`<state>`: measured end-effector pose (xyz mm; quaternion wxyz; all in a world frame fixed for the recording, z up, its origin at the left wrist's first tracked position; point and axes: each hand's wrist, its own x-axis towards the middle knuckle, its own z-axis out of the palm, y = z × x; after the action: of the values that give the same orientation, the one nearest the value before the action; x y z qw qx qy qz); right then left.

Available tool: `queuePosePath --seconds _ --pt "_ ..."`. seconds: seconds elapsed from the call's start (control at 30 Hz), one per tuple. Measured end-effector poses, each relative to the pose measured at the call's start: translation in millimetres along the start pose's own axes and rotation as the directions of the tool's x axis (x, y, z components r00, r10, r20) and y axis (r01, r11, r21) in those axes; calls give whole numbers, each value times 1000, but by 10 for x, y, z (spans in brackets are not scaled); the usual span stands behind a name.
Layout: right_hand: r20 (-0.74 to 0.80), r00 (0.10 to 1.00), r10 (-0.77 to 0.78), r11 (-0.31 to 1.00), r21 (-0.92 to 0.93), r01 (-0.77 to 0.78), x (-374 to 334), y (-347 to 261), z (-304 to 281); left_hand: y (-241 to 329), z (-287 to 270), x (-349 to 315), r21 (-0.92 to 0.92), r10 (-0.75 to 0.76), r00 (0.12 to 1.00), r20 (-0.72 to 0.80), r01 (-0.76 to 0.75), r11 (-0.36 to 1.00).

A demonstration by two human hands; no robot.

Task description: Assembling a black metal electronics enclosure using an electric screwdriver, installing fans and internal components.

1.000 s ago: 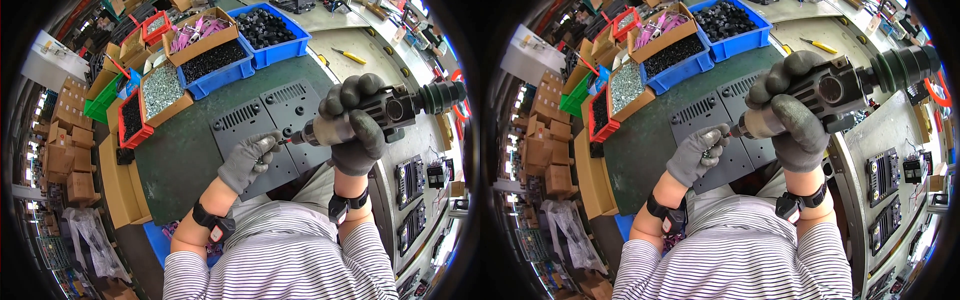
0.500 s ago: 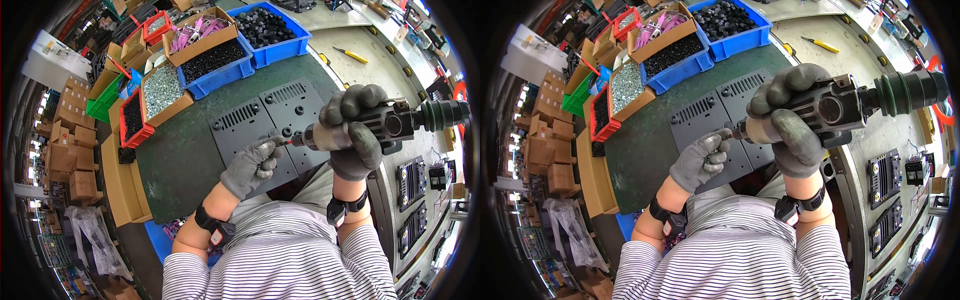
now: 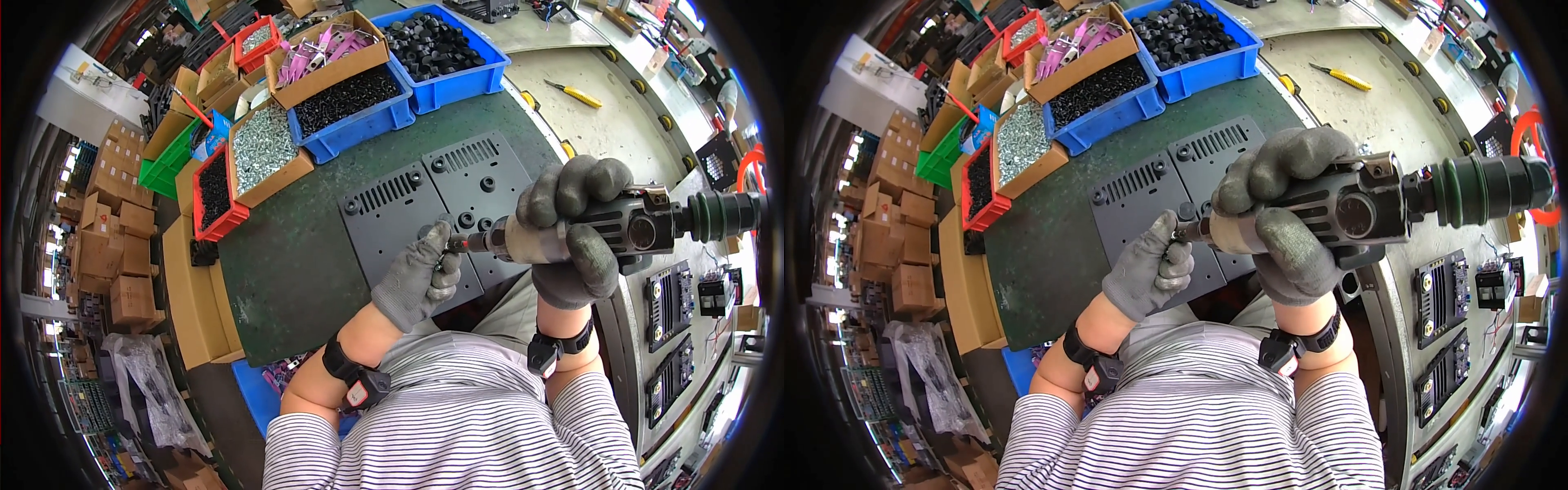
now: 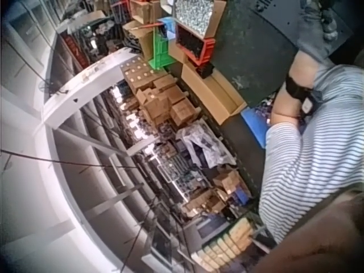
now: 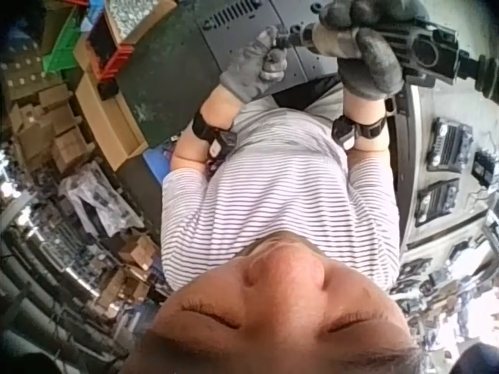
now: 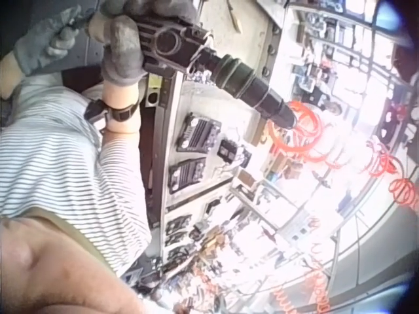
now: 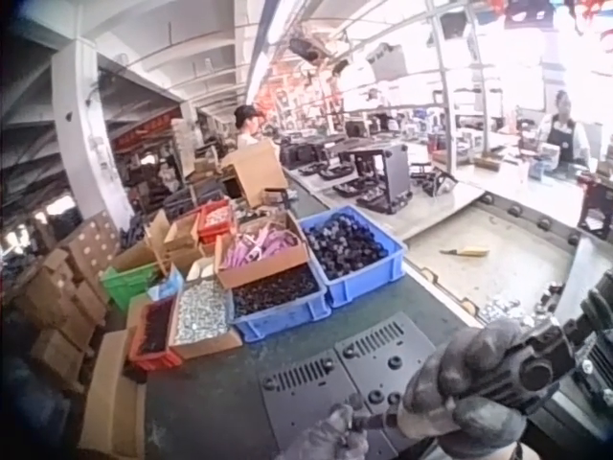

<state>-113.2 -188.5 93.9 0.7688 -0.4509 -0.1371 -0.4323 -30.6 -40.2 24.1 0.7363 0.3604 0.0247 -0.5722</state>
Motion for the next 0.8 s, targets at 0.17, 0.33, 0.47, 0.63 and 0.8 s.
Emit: queuePosePath --seconds 0.17,0.33,0.47,0.63,0.8 --pt "76 994 -73 997 5 73 40 -3 -50 3 75 18 31 -3 999 -40 4 1000" --pt "232 966 -118 986 145 85 93 -74 -199 -10 170 57 116 -34 994 -101 45 992" --pt "-14 997 -74 980 184 75 119 -132 -366 44 228 89 367 42 998 -51 -20 930" --pt "-288 958 6 989 141 36 424 -196 -797 398 330 583 788 336 906 259 -399 468" --pt "-339 940 41 993 -93 -77 661 -104 -1042 599 495 975 905 316 925 209 -61 -421"
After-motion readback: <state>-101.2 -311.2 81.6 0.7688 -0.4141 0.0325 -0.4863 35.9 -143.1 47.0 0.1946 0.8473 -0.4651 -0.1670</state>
